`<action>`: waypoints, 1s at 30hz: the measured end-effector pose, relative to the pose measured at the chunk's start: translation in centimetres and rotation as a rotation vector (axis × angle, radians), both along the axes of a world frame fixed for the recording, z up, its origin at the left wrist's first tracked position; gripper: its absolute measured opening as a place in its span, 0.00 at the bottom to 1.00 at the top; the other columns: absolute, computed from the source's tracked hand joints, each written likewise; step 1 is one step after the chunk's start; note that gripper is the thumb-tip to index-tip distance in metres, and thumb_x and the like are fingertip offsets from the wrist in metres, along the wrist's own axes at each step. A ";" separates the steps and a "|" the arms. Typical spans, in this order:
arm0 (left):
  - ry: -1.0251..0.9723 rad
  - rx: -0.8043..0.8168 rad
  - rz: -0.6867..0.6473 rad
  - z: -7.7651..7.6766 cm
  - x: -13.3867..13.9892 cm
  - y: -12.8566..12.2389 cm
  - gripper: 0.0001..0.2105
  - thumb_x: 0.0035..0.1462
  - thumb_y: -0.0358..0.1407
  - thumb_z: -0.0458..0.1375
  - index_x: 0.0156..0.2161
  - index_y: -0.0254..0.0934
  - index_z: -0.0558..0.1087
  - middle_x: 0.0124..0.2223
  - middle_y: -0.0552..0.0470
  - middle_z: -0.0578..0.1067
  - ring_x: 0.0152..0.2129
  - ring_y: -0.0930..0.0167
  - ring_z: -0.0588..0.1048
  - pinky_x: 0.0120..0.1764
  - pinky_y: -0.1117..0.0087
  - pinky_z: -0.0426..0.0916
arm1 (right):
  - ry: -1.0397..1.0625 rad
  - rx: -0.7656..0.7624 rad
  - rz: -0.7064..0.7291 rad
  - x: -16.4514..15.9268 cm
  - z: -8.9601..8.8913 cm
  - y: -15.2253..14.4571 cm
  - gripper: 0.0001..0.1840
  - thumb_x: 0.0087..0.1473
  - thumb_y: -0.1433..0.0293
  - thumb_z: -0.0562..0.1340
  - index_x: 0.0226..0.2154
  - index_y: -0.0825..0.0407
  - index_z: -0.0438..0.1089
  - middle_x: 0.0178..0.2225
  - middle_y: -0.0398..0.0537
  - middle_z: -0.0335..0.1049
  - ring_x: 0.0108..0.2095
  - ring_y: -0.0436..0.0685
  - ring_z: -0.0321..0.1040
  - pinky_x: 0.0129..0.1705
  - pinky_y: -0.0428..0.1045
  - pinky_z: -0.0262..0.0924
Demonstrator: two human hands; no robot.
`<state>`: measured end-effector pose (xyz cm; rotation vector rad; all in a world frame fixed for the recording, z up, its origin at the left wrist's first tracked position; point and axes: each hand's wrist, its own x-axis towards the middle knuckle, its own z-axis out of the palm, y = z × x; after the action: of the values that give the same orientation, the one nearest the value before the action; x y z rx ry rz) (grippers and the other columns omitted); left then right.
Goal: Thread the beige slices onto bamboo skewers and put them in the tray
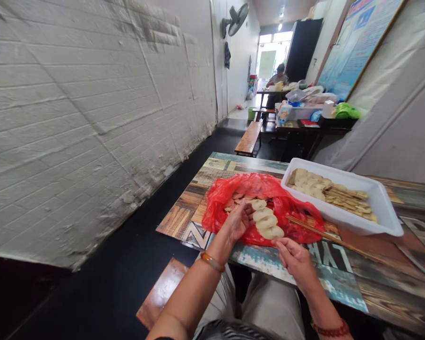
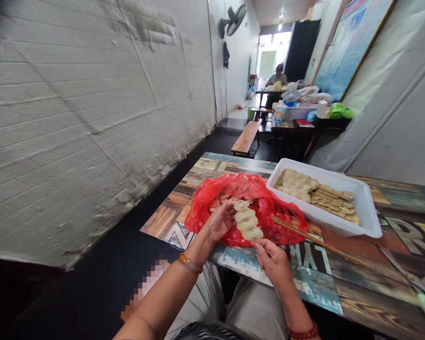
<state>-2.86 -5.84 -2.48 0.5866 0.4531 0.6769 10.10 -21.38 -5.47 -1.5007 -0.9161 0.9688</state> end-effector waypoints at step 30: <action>0.241 0.333 -0.019 0.1 -2.1 -1.4 0.24 0.50 0.42 0.63 0.51 0.35 0.69 0.45 0.43 0.76 0.35 0.70 0.75 0.41 0.69 0.66 | -0.891 0.190 -0.287 7.5 3.3 -0.6 0.20 0.60 0.58 0.51 0.35 0.50 0.74 0.35 0.50 0.77 0.36 0.57 0.73 0.39 0.48 0.65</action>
<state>-4.91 -7.23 -2.41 0.9927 0.5622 0.6710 17.61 -22.01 -2.12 -1.8464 -1.3059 -0.0459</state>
